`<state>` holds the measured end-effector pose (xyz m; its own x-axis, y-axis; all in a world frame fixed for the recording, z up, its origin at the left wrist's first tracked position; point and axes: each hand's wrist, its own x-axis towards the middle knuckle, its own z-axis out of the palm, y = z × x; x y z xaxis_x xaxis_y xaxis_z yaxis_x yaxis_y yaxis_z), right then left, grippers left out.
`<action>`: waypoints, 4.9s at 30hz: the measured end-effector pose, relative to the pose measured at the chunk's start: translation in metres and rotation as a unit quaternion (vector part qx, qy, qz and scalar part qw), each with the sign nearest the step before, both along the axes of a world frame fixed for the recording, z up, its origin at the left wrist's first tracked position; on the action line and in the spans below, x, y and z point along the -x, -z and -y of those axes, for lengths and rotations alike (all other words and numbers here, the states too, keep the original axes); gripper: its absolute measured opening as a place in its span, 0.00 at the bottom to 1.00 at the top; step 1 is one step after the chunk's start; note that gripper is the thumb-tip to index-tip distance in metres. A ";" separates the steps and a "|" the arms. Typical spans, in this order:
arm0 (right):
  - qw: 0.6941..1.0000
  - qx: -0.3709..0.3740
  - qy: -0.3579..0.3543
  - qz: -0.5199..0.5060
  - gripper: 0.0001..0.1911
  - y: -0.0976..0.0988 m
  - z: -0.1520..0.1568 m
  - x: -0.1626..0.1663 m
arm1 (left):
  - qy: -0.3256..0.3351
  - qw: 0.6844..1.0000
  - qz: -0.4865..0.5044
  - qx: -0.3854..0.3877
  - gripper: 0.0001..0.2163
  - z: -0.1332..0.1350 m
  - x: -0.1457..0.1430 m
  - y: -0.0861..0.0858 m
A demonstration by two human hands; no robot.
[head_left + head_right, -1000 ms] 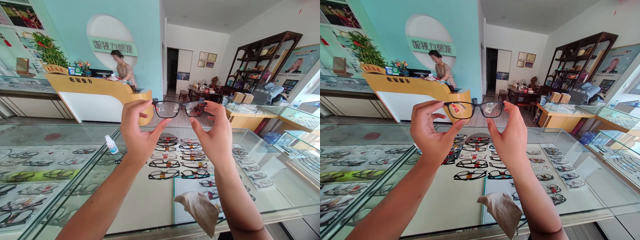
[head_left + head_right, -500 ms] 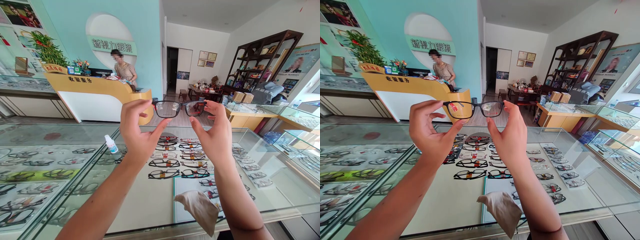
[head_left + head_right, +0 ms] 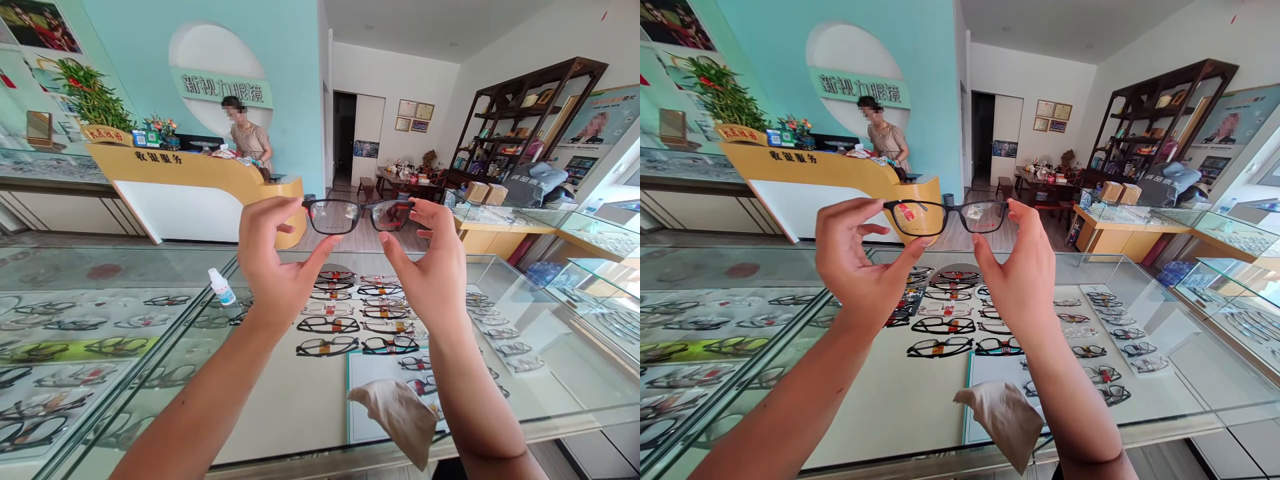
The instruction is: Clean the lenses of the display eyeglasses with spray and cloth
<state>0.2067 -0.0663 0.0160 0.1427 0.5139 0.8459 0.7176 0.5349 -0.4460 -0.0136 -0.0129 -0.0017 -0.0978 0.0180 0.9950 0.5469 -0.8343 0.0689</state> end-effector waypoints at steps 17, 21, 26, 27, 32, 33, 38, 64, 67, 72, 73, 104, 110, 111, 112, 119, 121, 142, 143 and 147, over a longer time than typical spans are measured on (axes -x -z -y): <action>1.000 0.003 0.004 0.006 0.26 0.001 -0.003 -0.001 | -0.045 0.999 -0.005 0.007 0.31 0.003 0.001 0.000; 1.000 0.007 0.004 0.004 0.26 0.000 -0.002 -0.001 | -0.036 0.999 -0.004 0.014 0.30 0.003 0.001 0.000; 1.000 0.003 0.006 0.008 0.26 0.000 0.000 -0.001 | -0.015 1.000 -0.007 0.012 0.30 0.001 0.000 0.000; 1.000 0.002 0.007 0.009 0.26 0.000 0.000 -0.001 | -0.012 1.000 -0.005 0.010 0.29 -0.001 0.000 0.000; 1.000 -0.006 0.006 0.016 0.27 0.001 0.000 0.000 | 0.010 1.000 0.001 0.011 0.30 -0.007 0.002 0.000; 1.000 -0.009 0.005 0.018 0.27 0.001 0.000 0.000 | 0.012 1.000 0.003 0.015 0.30 -0.007 0.002 0.000; 1.000 -0.013 0.010 0.026 0.27 0.002 0.000 -0.001 | -0.005 0.999 0.013 0.048 0.28 -0.006 0.002 0.001; 0.999 -0.022 0.010 0.036 0.27 0.002 0.001 0.000 | 0.037 0.999 0.014 0.032 0.31 -0.013 0.003 0.004; 0.999 -0.020 0.009 0.034 0.28 0.002 0.001 0.000 | 0.031 0.999 0.012 0.030 0.31 -0.013 0.003 0.004; 0.999 -0.019 0.011 0.041 0.27 0.002 0.000 0.000 | 0.021 0.999 0.005 0.024 0.30 -0.012 0.003 0.003; 0.999 -0.020 0.011 0.041 0.27 0.002 0.000 0.000 | 0.019 1.000 0.003 0.023 0.30 -0.012 0.003 0.003; 1.000 0.022 -0.010 0.011 0.24 0.001 -0.008 -0.001 | -0.029 1.000 -0.009 -0.004 0.31 0.000 0.001 -0.002; 0.999 0.039 -0.017 0.008 0.25 0.000 -0.009 -0.002 | -0.035 0.999 -0.012 -0.010 0.30 0.001 0.001 -0.003; 0.999 0.043 -0.018 0.008 0.25 0.000 -0.009 -0.002 | -0.035 0.999 -0.014 -0.013 0.30 0.002 0.000 -0.004; 0.999 0.046 -0.018 0.008 0.25 0.000 -0.010 -0.001 | -0.036 0.999 -0.015 -0.017 0.30 0.003 0.000 -0.004; 0.999 0.048 -0.016 -0.002 0.26 0.001 -0.011 0.000 | -0.047 0.997 -0.039 -0.046 0.31 0.005 0.000 -0.006; 0.999 0.050 -0.016 -0.003 0.26 0.001 -0.011 0.000 | -0.056 0.997 -0.038 -0.046 0.31 0.005 0.000 -0.006; 0.999 -0.006 -0.037 0.022 0.23 -0.002 0.002 0.003 | 0.052 0.988 0.020 0.147 0.27 -0.014 0.018 -0.003; 0.999 -0.007 -0.040 0.023 0.23 -0.003 0.003 0.003 | 0.059 0.987 0.021 0.150 0.27 -0.016 0.020 -0.004; 0.998 -0.021 -0.051 0.025 0.23 -0.003 0.004 0.005 | 0.103 0.983 0.028 0.151 0.27 -0.022 0.025 -0.004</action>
